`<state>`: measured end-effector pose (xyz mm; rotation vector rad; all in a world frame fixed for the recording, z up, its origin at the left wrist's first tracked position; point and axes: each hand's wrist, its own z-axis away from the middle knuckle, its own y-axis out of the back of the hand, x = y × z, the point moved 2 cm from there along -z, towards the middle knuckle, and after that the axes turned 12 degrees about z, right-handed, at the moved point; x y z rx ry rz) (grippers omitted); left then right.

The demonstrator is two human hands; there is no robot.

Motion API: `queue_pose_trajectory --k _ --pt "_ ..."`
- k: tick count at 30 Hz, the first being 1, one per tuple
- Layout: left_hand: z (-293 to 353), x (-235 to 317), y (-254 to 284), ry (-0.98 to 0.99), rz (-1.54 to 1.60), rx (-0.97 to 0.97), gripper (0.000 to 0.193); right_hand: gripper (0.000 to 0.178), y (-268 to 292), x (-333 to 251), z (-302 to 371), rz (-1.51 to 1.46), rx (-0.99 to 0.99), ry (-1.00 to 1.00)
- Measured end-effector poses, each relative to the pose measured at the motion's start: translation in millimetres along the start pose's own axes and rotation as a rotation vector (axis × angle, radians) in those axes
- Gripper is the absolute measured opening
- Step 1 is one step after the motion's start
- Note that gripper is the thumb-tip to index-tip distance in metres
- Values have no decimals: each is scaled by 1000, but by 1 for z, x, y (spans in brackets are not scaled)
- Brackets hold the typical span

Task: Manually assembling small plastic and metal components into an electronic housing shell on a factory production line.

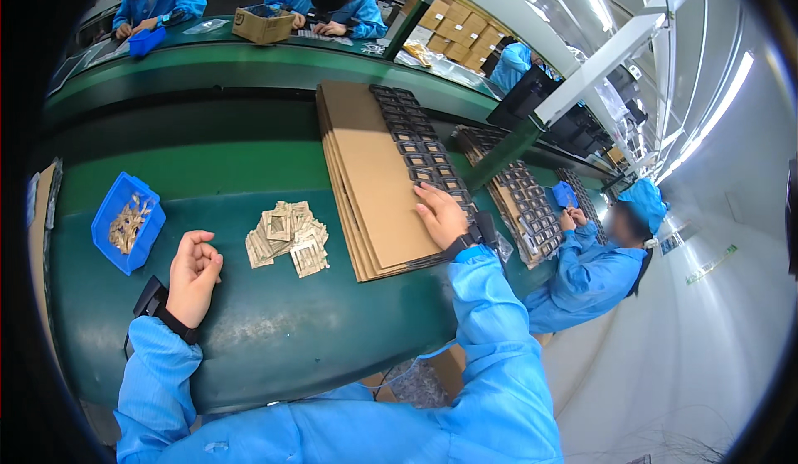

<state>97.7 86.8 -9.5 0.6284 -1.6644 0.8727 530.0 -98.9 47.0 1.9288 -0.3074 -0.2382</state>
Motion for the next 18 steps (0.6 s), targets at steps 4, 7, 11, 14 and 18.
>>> queue_pose_trajectory --k 4,7,11,14,18 --pt "-2 3 -2 14 -34 -4 31 38 -5 5 -5 -94 9 26" --pt "-1 3 0 6 -42 11 32 38 -2 2 -10 -80 41 44" --pt "0 2 1 10 -13 9 32 40 -4 -5 -17 58 10 85" --pt "2 0 2 7 12 14 32 43 -9 -8 -17 138 -48 54" --pt "1 1 0 20 14 14 31 46 -11 -4 -17 139 -127 -35"
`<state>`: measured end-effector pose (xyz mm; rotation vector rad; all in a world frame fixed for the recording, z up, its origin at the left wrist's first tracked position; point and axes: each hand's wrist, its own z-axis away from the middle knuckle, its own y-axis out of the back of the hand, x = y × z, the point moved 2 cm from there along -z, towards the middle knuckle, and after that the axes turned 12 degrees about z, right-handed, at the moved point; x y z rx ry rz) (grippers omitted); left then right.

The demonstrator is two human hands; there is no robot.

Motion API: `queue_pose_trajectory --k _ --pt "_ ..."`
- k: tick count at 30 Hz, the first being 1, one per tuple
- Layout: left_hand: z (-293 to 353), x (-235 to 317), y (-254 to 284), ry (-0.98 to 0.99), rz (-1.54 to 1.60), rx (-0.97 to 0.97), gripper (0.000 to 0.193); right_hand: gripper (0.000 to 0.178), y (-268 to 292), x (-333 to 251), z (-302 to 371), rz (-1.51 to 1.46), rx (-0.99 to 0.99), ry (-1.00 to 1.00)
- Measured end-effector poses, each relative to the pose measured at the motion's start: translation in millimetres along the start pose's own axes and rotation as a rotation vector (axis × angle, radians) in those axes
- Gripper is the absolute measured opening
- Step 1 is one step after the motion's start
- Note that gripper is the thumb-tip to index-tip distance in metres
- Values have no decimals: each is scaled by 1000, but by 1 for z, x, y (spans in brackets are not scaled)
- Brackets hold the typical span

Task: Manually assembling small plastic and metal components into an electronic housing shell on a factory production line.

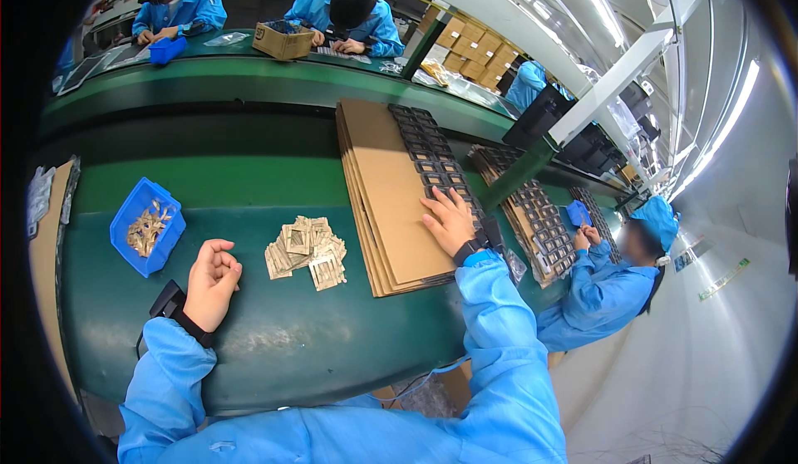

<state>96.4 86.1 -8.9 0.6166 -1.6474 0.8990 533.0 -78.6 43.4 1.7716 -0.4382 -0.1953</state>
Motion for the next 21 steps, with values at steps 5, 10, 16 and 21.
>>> queue_pose_trajectory --k 5,10,16,21 --pt "3 6 4 -22 17 9 31 47 11 0 -10 -28 41 35" --pt "-7 0 -3 -13 33 3 30 46 0 16 -10 -115 92 118" --pt "-2 0 2 -6 20 20 31 41 12 -4 12 -78 285 169" --pt "-1 -1 2 -10 18 10 31 34 15 -24 44 -87 353 95"
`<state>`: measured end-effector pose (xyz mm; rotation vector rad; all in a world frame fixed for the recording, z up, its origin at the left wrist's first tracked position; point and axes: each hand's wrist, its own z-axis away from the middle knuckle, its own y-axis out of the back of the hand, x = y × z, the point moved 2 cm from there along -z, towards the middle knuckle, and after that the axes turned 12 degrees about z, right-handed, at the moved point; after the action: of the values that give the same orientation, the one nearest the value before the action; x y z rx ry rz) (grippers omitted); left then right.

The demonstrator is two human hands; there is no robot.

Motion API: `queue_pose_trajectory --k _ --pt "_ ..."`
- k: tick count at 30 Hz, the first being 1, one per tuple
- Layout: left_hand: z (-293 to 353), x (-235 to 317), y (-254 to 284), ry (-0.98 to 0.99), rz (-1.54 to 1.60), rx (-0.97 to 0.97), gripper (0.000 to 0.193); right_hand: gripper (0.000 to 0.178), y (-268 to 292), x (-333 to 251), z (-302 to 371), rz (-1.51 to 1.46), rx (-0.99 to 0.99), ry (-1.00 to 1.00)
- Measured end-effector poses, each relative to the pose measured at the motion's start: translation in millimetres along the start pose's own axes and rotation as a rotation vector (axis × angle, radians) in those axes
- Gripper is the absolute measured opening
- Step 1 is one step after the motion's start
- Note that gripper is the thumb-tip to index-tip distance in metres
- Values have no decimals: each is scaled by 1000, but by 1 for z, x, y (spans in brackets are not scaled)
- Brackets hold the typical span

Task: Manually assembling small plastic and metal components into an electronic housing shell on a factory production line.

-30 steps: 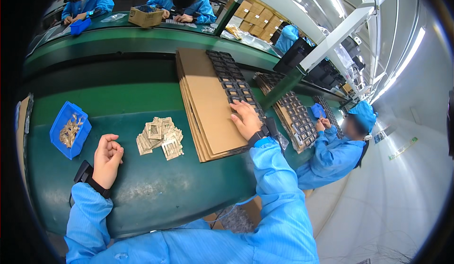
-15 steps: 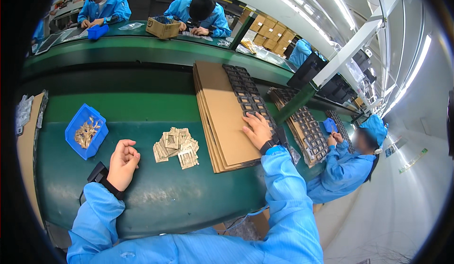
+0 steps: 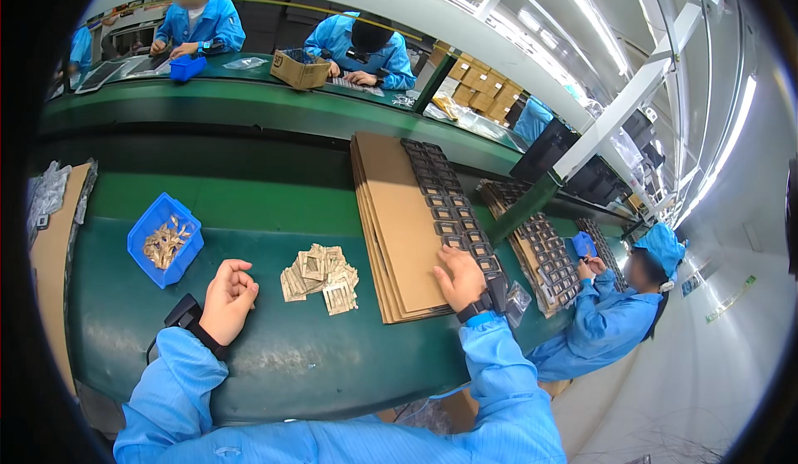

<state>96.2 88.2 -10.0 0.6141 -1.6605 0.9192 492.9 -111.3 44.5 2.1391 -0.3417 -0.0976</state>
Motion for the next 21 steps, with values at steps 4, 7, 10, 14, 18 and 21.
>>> queue_pose_trajectory --k 4,7,10,14,18,21 --pt "-1 4 -1 -12 -16 7 31 37 1 0 -2 -59 -57 -99" --pt "-1 1 1 -19 -17 7 31 39 -3 6 -5 -54 -73 -100" --pt "-1 0 0 -18 -5 8 32 38 -4 8 -8 -40 -39 -84" --pt "-2 -1 -1 -28 -6 -4 32 37 -6 8 -11 8 12 -104" --pt "0 0 2 -32 -10 12 31 39 -6 7 -14 42 31 -144" --pt "0 1 0 -31 -27 -4 30 41 -7 11 -12 46 -25 -144"
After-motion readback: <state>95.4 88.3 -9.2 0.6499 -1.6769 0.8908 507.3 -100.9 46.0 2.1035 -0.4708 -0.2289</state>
